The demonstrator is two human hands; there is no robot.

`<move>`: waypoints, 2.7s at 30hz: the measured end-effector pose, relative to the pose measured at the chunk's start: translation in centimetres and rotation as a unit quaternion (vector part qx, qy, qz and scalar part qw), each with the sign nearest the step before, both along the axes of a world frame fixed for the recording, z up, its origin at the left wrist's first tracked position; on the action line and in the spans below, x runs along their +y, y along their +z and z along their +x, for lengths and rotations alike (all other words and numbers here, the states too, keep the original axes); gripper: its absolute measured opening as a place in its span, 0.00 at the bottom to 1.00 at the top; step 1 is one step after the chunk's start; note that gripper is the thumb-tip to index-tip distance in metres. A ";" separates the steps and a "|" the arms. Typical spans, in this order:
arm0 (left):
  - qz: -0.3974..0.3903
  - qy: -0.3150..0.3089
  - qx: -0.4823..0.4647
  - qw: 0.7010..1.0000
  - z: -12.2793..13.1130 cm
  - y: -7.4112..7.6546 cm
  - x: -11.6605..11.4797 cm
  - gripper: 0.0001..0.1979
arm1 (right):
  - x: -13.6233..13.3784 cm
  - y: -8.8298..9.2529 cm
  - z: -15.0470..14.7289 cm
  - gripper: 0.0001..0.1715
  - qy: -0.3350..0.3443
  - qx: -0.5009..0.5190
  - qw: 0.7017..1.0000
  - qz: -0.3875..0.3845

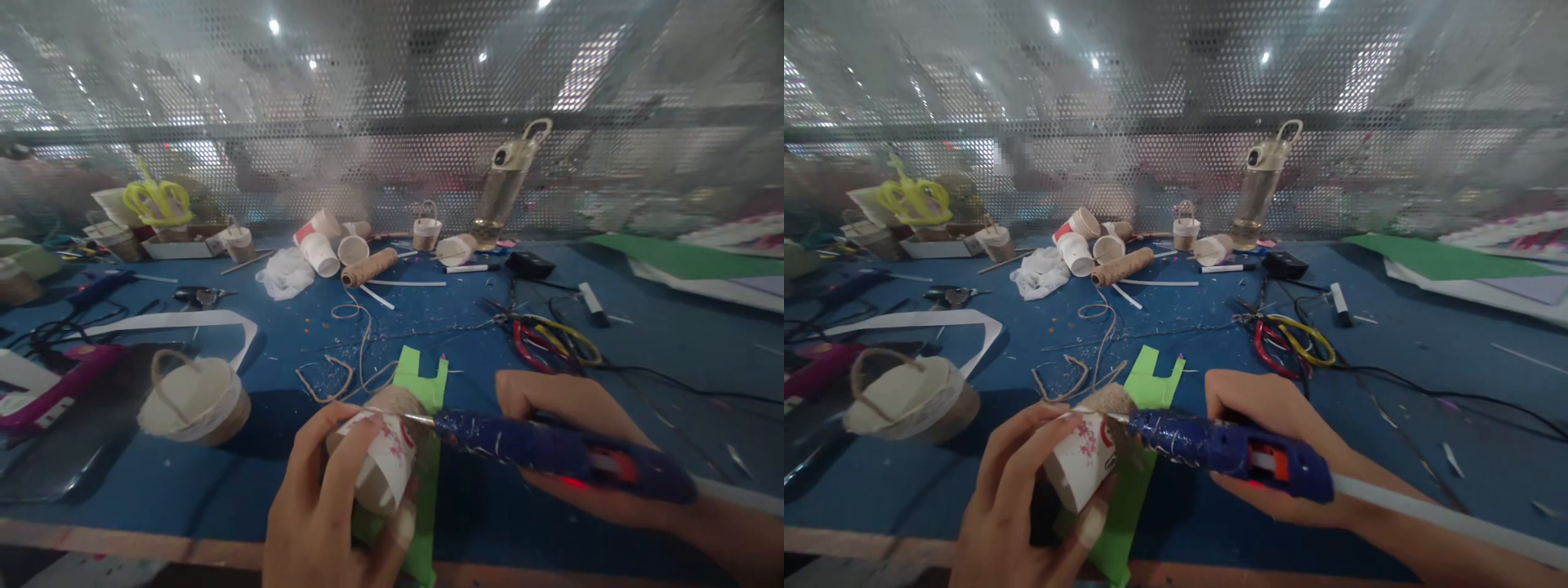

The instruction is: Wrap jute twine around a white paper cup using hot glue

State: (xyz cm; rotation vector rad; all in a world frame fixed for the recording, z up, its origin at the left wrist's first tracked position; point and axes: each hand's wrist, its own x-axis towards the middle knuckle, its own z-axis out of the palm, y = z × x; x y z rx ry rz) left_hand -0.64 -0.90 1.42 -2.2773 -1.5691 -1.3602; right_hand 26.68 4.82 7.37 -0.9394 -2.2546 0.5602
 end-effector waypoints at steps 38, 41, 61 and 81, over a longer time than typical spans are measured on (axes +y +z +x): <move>0.005 0.015 0.028 0.999 0.1 0.1 -0.1 0.18 | -1.5 -0.4 -1.0 0.12 -0.063 -0.017 0.998 0.004; 0.007 0.014 0.034 0.999 0.2 0.2 -0.1 0.18 | -1.4 -0.5 -1.0 0.15 -0.059 -0.017 0.998 -0.003; 0.019 0.016 0.054 0.998 0.0 0.1 0.1 0.18 | -1.5 -0.8 -1.5 0.14 -0.059 -0.002 0.998 0.020; 0.013 0.016 0.034 0.999 0.2 0.2 0.0 0.16 | -1.9 -0.1 -1.9 0.15 -0.083 -0.022 0.996 0.016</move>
